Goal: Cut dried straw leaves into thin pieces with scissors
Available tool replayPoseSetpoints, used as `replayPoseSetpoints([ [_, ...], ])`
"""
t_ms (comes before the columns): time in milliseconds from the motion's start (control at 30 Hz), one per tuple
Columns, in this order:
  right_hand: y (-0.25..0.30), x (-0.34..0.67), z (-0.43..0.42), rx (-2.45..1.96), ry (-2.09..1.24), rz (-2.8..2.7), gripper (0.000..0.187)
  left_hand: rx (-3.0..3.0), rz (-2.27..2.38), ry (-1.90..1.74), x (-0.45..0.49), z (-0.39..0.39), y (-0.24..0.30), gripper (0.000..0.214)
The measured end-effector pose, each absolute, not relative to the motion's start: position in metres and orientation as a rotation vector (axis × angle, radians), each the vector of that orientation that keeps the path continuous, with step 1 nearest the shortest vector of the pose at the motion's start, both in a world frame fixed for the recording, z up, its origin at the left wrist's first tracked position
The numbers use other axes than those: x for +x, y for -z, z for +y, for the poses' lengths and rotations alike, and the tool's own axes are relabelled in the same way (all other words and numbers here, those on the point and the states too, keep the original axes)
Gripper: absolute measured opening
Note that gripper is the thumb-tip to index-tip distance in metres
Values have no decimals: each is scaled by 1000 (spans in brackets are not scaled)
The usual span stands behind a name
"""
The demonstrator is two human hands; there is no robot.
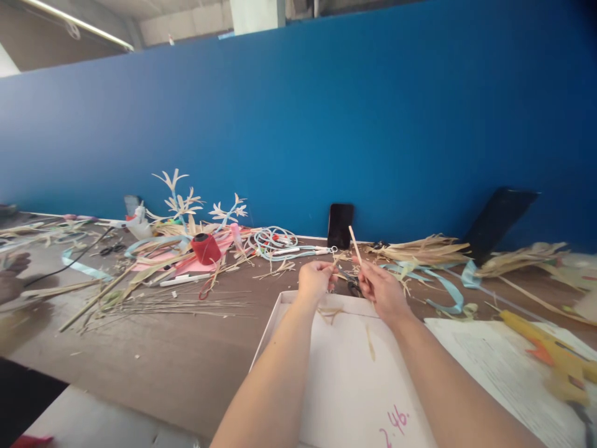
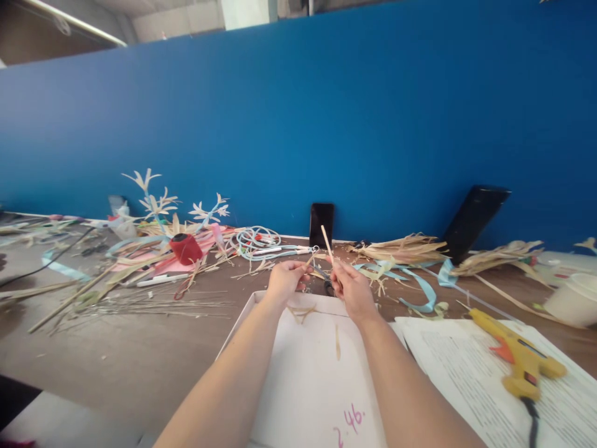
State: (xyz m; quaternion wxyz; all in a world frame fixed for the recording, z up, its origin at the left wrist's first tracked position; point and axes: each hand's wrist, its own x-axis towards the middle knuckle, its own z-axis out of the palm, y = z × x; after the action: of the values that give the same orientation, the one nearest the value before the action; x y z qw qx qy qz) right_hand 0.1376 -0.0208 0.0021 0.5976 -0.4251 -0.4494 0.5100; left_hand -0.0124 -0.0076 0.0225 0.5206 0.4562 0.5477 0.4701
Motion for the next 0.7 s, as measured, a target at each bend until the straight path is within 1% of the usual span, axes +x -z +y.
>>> replayPoseSetpoints([
  [100, -4, 137, -24, -1025, -1240, -1119, 50, 1064, 1275, -1145, -13, -9, -24, 15],
  [233, -3, 134, -26, -1056, -1260, -1302, 54, 1182, 1236, -1100, -11, -11, -23, 13],
  [400, -1, 134, -23, -1137, -1130, -1404, 42, 1273, 1221, -1055, -9, -10, -20, 13],
  [500, -1, 133, -21, -1193, -982, -1489, 36, 1279, 1255, -1032, -10, -9, -18, 11],
  [600, 0, 129, -20, -1168, -713, -1640, 28, 1328, 1337, -1011, -14, -7, -15, 10],
  [700, 3, 124, -22, -1122, -481, -1792, 30, 1406, 1445, -1032, -17, -6, -13, 10],
])
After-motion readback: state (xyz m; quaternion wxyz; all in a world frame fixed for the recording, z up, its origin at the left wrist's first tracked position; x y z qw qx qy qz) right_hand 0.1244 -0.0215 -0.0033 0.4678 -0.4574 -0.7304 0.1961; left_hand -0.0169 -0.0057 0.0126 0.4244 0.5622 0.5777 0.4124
